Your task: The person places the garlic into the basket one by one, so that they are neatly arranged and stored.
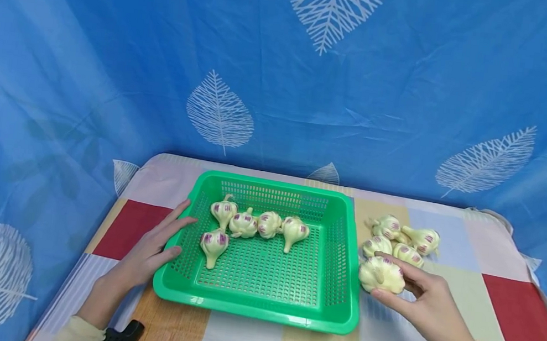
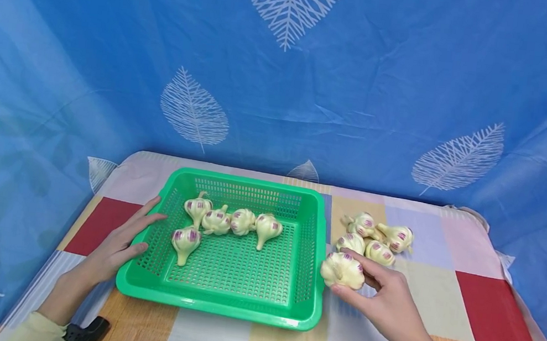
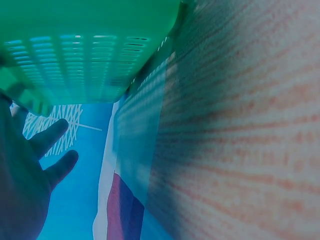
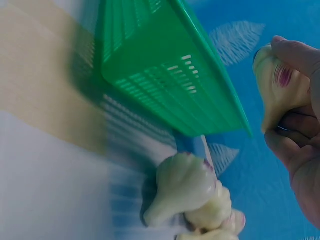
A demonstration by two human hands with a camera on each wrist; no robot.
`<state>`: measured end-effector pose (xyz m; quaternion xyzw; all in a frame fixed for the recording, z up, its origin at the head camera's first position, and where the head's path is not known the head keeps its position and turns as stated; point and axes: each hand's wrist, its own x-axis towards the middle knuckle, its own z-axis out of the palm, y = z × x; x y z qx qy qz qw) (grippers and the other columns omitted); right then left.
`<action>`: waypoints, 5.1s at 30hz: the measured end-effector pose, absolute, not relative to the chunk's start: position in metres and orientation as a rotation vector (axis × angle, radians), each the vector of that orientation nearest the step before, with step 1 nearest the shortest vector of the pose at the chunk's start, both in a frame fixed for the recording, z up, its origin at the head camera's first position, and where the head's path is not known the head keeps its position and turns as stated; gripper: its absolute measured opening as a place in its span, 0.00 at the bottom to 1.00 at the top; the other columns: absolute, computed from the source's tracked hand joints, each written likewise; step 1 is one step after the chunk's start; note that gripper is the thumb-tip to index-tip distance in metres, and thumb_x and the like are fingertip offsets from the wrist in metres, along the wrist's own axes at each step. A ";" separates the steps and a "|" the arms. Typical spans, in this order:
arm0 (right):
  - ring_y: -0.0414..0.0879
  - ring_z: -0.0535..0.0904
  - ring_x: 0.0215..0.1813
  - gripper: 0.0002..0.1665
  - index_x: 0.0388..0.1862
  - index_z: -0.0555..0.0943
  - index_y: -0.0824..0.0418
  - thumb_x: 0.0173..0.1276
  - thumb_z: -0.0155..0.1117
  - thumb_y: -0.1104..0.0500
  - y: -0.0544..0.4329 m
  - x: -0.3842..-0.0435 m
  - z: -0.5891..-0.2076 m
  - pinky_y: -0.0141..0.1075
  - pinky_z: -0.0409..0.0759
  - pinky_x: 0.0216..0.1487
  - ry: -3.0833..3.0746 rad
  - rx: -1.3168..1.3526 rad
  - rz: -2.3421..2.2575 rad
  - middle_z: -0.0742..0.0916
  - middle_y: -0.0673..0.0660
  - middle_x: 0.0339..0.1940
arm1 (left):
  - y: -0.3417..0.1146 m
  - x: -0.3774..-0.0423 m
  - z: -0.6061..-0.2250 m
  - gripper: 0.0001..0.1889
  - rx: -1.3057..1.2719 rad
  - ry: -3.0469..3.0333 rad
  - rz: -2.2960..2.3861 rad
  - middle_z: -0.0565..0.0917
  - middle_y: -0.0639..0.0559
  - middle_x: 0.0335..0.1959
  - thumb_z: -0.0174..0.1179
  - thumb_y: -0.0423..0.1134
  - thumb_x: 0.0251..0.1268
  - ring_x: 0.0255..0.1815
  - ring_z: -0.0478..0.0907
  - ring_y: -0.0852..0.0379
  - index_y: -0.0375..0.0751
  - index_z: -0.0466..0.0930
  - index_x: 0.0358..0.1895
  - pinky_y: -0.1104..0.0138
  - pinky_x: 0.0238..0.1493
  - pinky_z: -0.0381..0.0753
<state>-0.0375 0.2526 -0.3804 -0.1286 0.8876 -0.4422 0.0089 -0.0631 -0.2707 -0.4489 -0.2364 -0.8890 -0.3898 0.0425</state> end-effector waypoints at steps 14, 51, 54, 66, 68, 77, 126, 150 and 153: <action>0.40 0.84 0.53 0.34 0.64 0.81 0.58 0.60 0.78 0.49 0.210 -0.079 -0.361 0.33 0.82 0.50 2.605 -0.797 -1.188 0.87 0.52 0.56 | -0.270 -0.063 -0.450 0.33 -0.706 -2.727 -1.212 0.50 0.51 0.83 0.59 0.39 0.64 0.79 0.52 0.47 0.45 0.67 0.74 0.43 0.56 0.78; 0.34 0.55 0.17 0.40 0.66 0.78 0.65 0.62 0.75 0.43 0.081 -0.155 -0.394 0.31 0.62 0.26 2.234 -1.191 -0.770 0.67 0.40 0.14 | -0.269 -0.064 -0.455 0.33 -0.708 -2.724 -1.232 0.49 0.51 0.83 0.59 0.38 0.64 0.79 0.52 0.48 0.45 0.66 0.75 0.43 0.57 0.78; 0.35 0.53 0.17 0.40 0.67 0.78 0.64 0.63 0.74 0.42 0.069 -0.158 -0.396 0.31 0.62 0.27 2.223 -1.215 -0.729 0.69 0.41 0.14 | -0.269 -0.063 -0.454 0.33 -0.696 -2.723 -1.234 0.50 0.51 0.83 0.59 0.38 0.64 0.79 0.52 0.48 0.47 0.66 0.75 0.44 0.56 0.78; 0.32 0.72 0.30 0.35 0.60 0.82 0.64 0.61 0.76 0.44 0.040 -0.155 -0.413 0.29 0.75 0.39 2.220 -1.333 -0.607 0.87 0.47 0.36 | -0.269 -0.064 -0.454 0.33 -0.692 -2.721 -1.247 0.49 0.51 0.83 0.59 0.38 0.63 0.79 0.52 0.48 0.47 0.66 0.75 0.43 0.57 0.78; 0.34 0.67 0.25 0.33 0.57 0.82 0.63 0.60 0.77 0.45 0.038 -0.154 -0.418 0.29 0.72 0.34 2.228 -1.339 -0.579 0.83 0.44 0.29 | -0.270 -0.064 -0.454 0.33 -0.687 -2.720 -1.246 0.50 0.51 0.83 0.58 0.38 0.63 0.79 0.52 0.48 0.47 0.67 0.74 0.44 0.56 0.78; 0.35 0.73 0.29 0.42 0.66 0.76 0.63 0.61 0.74 0.39 0.029 -0.145 -0.432 0.33 0.74 0.37 2.305 -1.418 -0.413 0.82 0.43 0.33 | -0.269 -0.064 -0.455 0.33 -0.696 -2.716 -1.252 0.49 0.51 0.83 0.58 0.38 0.63 0.79 0.51 0.49 0.45 0.67 0.74 0.45 0.57 0.78; 0.58 0.47 0.82 0.52 0.82 0.56 0.57 0.73 0.36 0.24 0.091 -0.132 -0.372 0.54 0.55 0.76 2.463 -1.576 -0.042 0.59 0.60 0.82 | -0.269 -0.063 -0.452 0.32 -0.704 -2.715 -1.244 0.49 0.50 0.83 0.58 0.37 0.64 0.79 0.51 0.48 0.44 0.66 0.74 0.38 0.57 0.75; 0.55 0.36 0.83 0.45 0.82 0.53 0.60 0.76 0.60 0.46 0.226 -0.067 -0.409 0.33 0.31 0.77 2.813 -0.942 -0.641 0.52 0.57 0.84 | -0.268 -0.063 -0.453 0.33 -0.704 -2.719 -1.212 0.50 0.50 0.82 0.59 0.37 0.64 0.79 0.51 0.50 0.46 0.66 0.75 0.43 0.56 0.78; 0.54 0.36 0.83 0.46 0.83 0.51 0.58 0.76 0.60 0.47 0.235 -0.058 -0.415 0.28 0.31 0.75 2.831 -0.890 -0.705 0.50 0.55 0.84 | -0.269 -0.063 -0.453 0.33 -0.693 -2.722 -1.219 0.50 0.50 0.82 0.59 0.37 0.64 0.79 0.50 0.51 0.47 0.66 0.75 0.42 0.56 0.78</action>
